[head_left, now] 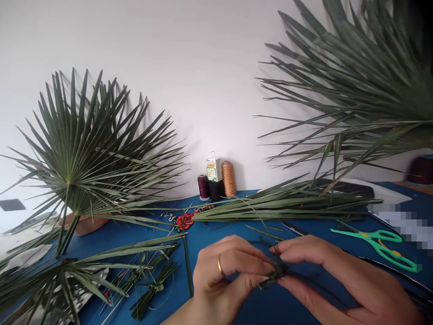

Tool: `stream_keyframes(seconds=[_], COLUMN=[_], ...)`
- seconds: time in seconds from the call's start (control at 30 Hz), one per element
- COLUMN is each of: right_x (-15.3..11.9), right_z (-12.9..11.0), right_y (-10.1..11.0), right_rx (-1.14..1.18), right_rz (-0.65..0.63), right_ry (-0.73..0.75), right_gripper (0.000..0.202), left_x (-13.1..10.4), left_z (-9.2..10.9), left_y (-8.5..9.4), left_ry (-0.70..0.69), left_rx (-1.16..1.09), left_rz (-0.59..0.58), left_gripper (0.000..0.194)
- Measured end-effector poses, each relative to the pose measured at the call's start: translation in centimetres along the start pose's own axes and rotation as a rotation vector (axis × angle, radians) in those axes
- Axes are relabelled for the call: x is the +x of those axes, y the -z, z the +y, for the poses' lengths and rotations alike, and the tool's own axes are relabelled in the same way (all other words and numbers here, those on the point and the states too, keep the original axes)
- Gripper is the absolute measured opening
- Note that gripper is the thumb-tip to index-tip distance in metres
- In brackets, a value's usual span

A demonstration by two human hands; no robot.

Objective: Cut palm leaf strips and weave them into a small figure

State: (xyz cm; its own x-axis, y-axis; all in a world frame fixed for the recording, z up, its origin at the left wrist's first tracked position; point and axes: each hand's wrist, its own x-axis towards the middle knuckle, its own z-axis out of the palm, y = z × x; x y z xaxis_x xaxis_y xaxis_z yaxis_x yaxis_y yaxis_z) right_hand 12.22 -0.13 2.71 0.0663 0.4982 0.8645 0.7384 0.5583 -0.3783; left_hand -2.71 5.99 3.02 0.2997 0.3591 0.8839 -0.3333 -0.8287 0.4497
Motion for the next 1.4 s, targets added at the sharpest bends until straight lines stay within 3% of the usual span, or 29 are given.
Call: stream_keyframes(seconds=[0.1,0.23,0.33,0.5,0.63,0.73,0.83,0.9,1.07,1.2,1.33,1.4], right_x=[0.2,0.6,0.8,0.7,0.7,1.0,1.0,0.8,1.0,2.3,3.5,3.5], right_z=[0.7,1.7,2.1,1.5,0.9,0.7,0.8,1.2,2.6,3.0,2.7,2.5], right_y=[0.4,0.8,1.0,1.2,0.8,0.5,0.5,0.6,1.5,2.4,2.9,2.8], right_rx=[0.045,0.079,0.149,0.268,0.265,0.239,0.222,0.201,0.075,0.037,0.029,-0.002], right_rz=[-0.102,-0.262,-0.306,-0.280,-0.197,-0.169,-0.133,-0.136,-0.298,-0.370,-0.589,-0.601], right_ry=[-0.010,-0.023,-0.085,-0.097,-0.008,0.067,0.026,-0.005,0.082,0.110,0.006,-0.013], right_gripper=[0.024,0.035,0.039,0.027,0.030,0.035,0.026,0.018,0.012,0.013,0.019,0.020], left_x=[0.5,1.1,1.3,0.2,-1.2,-1.4,-0.4,0.3,0.5,0.3,0.3,0.3], left_z=[1.0,3.4,4.6,4.2,3.3,2.8,2.2,1.6,0.2,0.1,0.4,0.4], left_y=[0.9,2.3,2.9,2.7,2.2,2.2,2.3,2.0,0.3,-0.4,-0.6,-0.7], left_ry=[-0.149,-0.317,-0.382,-0.473,-0.450,-0.410,-0.450,-0.306,0.204,0.609,0.777,0.798], left_rx=[0.218,0.685,0.908,1.021,1.003,0.922,0.714,0.519,0.033,-0.230,-0.338,-0.347], left_rz=[-0.123,-0.449,-0.527,-0.538,-0.384,-0.315,-0.316,-0.279,0.021,0.119,0.079,0.061], left_gripper=[0.011,0.015,0.023,0.022,0.023,0.022,0.021,0.020,0.009,0.007,0.008,0.009])
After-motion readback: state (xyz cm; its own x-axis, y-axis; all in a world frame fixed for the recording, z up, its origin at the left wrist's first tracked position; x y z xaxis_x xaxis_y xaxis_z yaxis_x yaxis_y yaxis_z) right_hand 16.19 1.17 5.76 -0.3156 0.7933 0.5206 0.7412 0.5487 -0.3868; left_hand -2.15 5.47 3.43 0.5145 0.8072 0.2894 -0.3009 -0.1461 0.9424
